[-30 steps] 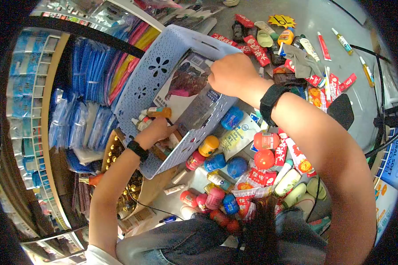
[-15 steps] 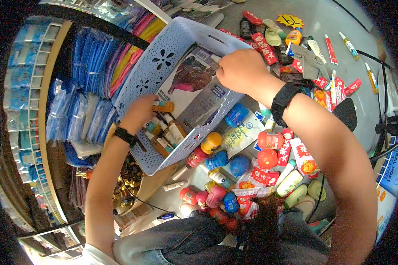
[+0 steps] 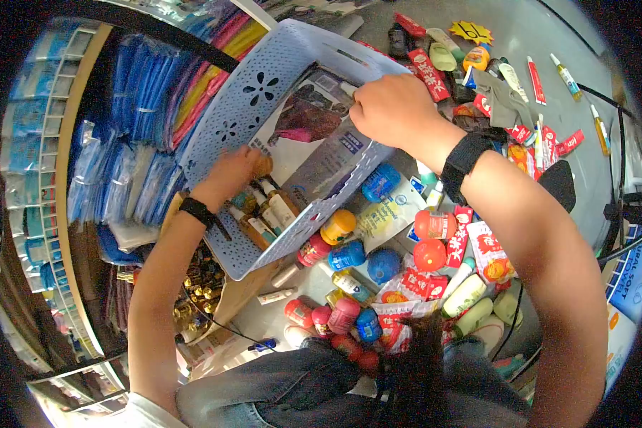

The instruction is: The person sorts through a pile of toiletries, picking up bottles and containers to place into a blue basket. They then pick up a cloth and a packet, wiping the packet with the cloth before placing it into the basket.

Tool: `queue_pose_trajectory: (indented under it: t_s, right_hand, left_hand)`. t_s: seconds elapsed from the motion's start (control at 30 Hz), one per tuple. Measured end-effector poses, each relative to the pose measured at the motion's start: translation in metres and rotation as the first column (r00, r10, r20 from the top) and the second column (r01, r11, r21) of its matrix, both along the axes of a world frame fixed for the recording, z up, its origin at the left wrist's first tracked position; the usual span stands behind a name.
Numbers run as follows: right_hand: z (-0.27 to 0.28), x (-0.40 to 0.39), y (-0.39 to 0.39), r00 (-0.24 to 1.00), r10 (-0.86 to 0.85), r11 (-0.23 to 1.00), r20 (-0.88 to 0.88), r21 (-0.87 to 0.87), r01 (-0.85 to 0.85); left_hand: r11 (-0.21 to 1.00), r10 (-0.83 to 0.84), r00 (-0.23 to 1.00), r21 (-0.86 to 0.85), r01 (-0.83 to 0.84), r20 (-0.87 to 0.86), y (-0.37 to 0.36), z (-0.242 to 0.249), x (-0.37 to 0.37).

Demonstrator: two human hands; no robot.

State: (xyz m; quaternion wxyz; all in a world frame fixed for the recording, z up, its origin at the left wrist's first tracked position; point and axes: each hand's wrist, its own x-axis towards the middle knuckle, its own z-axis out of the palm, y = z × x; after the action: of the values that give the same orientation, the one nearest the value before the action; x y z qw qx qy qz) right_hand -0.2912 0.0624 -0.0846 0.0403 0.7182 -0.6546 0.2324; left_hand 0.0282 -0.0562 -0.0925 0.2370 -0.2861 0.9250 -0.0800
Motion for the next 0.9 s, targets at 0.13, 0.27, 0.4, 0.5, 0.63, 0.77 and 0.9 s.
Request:
queue_pose_trajectory:
  t_s: [0.13,0.27,0.4,0.5,0.63,0.77,0.9]
  right_hand:
    - [-0.001,0.002,-0.001,1.000,-0.013,1.000,0.003,-0.003,0.013]
    - [0.001,0.002,-0.001,1.000,-0.026,0.999,0.008,0.029,0.026]
    - [0.001,0.002,0.000,1.000,-0.019,0.999,0.018,0.035,0.018]
    - [0.000,0.001,-0.001,1.000,-0.013,0.999,0.022,0.041,0.013]
    - [-0.001,0.000,0.000,1.000,-0.002,1.000,0.030,0.030,0.001]
    - [-0.002,0.001,-0.001,1.000,-0.009,1.000,0.030,0.025,0.008]
    - [-0.002,0.000,-0.001,0.999,0.002,1.000,0.034,0.003,-0.002]
  left_hand:
    - [0.982,0.065,0.992,-0.170,-0.083,-0.107,-0.020,-0.011,0.002]
    - [0.924,0.219,0.964,-0.285,-0.255,-0.151,-0.039,-0.034,0.001]
    - [0.895,0.248,0.943,-0.319,-0.311,-0.222,-0.035,-0.029,0.002]
    - [0.949,0.101,0.984,-0.284,-0.141,-0.150,-0.016,-0.017,-0.006]
    - [0.928,-0.253,0.960,0.251,0.277,-0.124,0.044,0.014,-0.029]
    - [0.883,-0.221,0.971,0.404,0.240,-0.093,0.055,0.002,-0.023]
    - [0.847,-0.204,0.956,0.452,0.279,-0.209,0.041,-0.002,-0.024]
